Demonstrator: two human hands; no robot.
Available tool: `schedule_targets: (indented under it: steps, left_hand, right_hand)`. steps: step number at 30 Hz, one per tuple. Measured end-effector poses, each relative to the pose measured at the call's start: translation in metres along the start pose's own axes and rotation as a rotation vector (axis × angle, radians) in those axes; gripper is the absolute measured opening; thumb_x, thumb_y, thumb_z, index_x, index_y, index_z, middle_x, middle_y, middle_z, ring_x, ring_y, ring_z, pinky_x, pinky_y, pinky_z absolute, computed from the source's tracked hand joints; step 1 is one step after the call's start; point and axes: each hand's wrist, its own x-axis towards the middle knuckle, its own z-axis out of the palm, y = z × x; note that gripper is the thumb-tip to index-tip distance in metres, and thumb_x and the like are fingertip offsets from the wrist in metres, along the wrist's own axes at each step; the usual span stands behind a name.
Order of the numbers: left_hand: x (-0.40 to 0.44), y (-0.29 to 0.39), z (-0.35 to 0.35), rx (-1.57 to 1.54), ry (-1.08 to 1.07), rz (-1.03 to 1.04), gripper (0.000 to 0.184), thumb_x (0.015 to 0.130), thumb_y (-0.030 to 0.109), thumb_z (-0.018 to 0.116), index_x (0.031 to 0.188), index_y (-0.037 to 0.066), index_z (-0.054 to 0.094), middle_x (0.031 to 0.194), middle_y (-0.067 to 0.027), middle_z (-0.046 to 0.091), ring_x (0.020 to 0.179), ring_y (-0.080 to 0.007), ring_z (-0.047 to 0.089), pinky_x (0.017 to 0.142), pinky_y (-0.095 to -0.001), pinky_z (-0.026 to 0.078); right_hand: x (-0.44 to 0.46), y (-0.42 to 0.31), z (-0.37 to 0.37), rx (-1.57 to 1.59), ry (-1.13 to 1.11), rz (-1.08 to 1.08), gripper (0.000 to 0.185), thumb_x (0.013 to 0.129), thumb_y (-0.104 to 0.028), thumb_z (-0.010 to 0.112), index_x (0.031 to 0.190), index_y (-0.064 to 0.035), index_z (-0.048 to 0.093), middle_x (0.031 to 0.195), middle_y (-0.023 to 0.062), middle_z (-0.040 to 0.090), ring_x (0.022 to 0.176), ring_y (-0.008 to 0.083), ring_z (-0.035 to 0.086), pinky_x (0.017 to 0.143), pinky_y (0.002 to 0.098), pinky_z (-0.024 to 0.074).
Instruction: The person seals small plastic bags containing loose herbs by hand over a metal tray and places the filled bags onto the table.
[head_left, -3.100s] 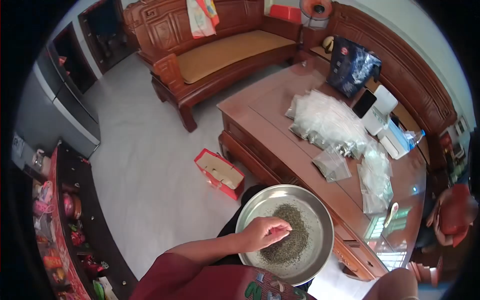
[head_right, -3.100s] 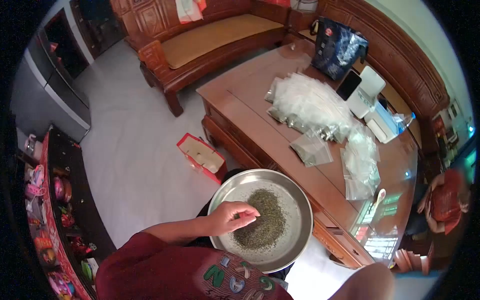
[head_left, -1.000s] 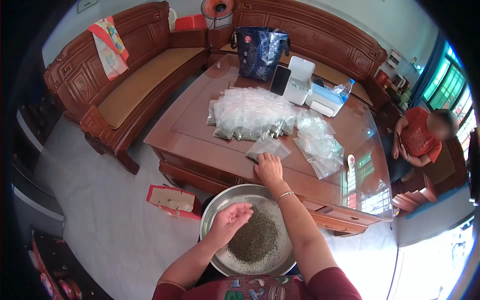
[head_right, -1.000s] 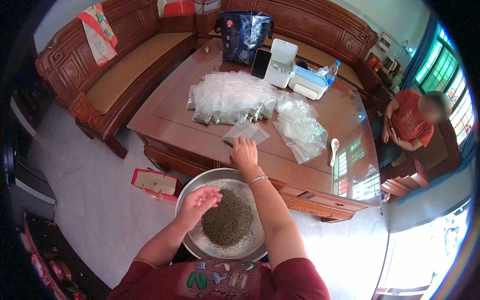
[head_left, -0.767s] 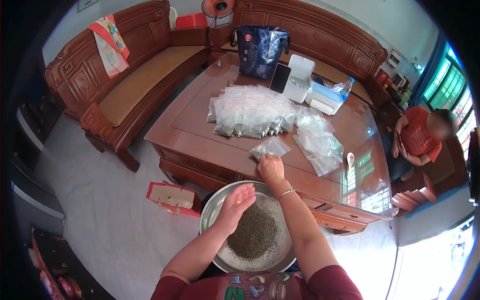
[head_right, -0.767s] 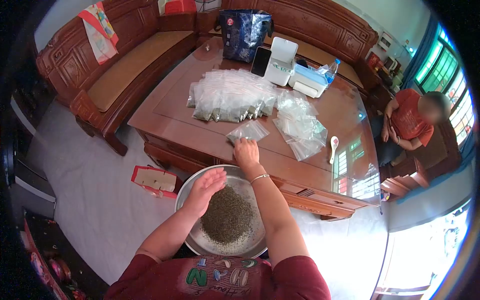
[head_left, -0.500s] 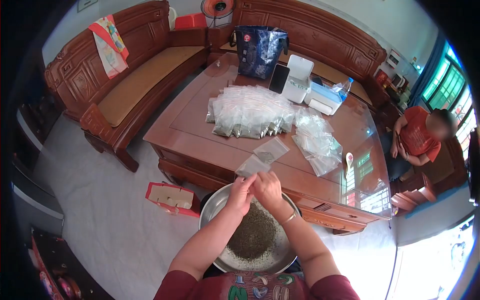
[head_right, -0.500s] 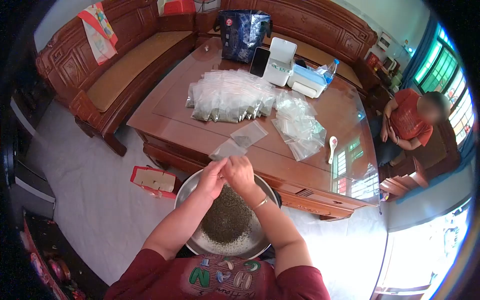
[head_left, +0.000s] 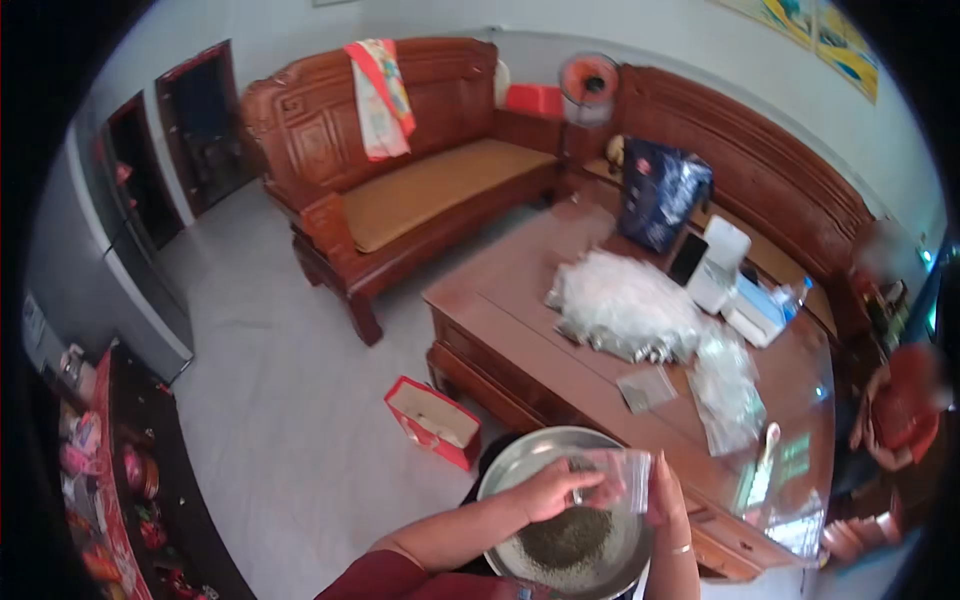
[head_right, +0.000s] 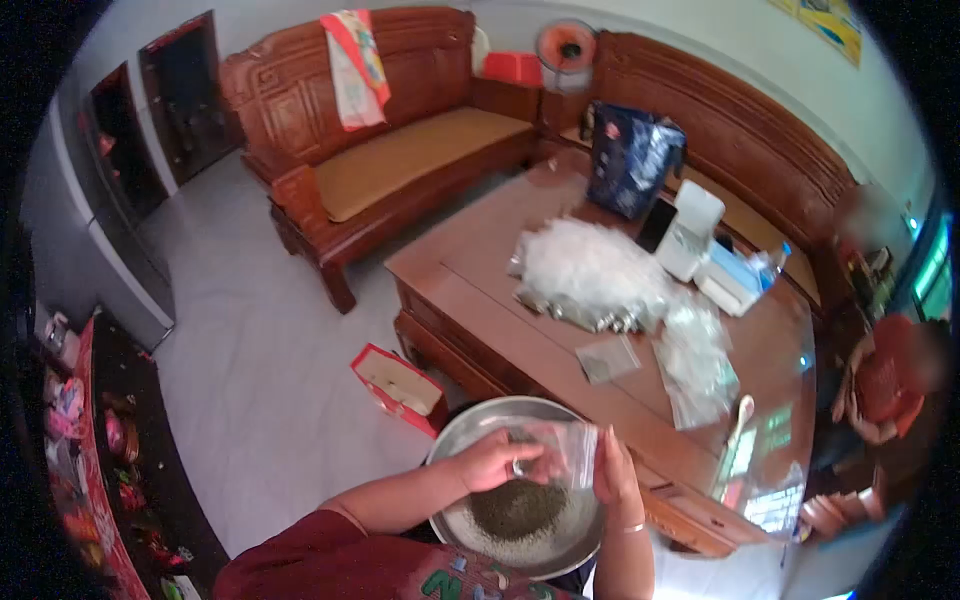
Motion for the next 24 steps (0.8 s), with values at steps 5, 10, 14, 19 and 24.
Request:
schedule_targets:
  steps: [5,10,14,19,24]
  left_hand:
    - [-0.025,-0.004,-0.015,0.097,0.008,-0.084,0.038,0.088,0.01,0.052,0.124,0.006,0.046,0.102,-0.0147,0.062,0.086,-0.0192,0.062,0.072,-0.0261,0.051]
    - [-0.035,-0.006,-0.019,0.19,0.077,-0.129,0.038,0.087,0.01,0.054,0.123,0.005,0.046,0.102,-0.015,0.061,0.088,-0.0195,0.061,0.073,-0.0252,0.05]
    - [-0.034,-0.022,-0.017,0.505,0.267,0.144,0.037,0.085,0.009,0.057,0.121,0.003,0.048,0.099,-0.0137,0.062,0.087,-0.0171,0.061,0.072,-0.0237,0.05]
    - [-0.038,-0.012,0.007,0.963,0.284,0.334,0.034,0.083,0.007,0.059,0.116,0.001,0.051,0.096,-0.0116,0.062,0.084,-0.0137,0.059,0.072,-0.0228,0.049]
    - [-0.048,-0.01,0.047,1.083,0.039,0.177,0.033,0.08,0.004,0.063,0.111,0.0,0.054,0.089,-0.0093,0.062,0.078,-0.0114,0.058,0.07,-0.0234,0.049]
  right_hand:
    - [-0.032,0.003,0.011,-0.126,-0.039,-0.036,0.014,0.085,-0.008,0.057,0.091,0.0043,0.061,0.077,0.0105,0.063,0.061,0.0119,0.056,0.058,0.019,0.0453]
    - [-0.054,-0.01,0.032,-0.339,0.023,-0.047,0.005,0.081,-0.001,0.06,0.081,0.0033,0.062,0.067,0.0084,0.061,0.054,0.0113,0.054,0.053,0.0177,0.0443]
    - [-0.064,-0.01,0.036,-0.43,0.063,-0.096,0.005,0.081,-0.001,0.06,0.079,0.003,0.062,0.065,0.0077,0.061,0.054,0.0109,0.054,0.053,0.0174,0.044]
    - [-0.073,-0.009,0.043,-0.557,0.129,-0.18,0.006,0.081,-0.002,0.059,0.077,0.0023,0.062,0.063,0.0066,0.06,0.054,0.0101,0.052,0.053,0.0174,0.0435]
    - [-0.078,-0.006,0.066,-0.791,0.12,-0.216,0.011,0.081,-0.007,0.059,0.072,-0.0006,0.06,0.059,0.0007,0.055,0.052,0.0071,0.046,0.049,0.018,0.0374]
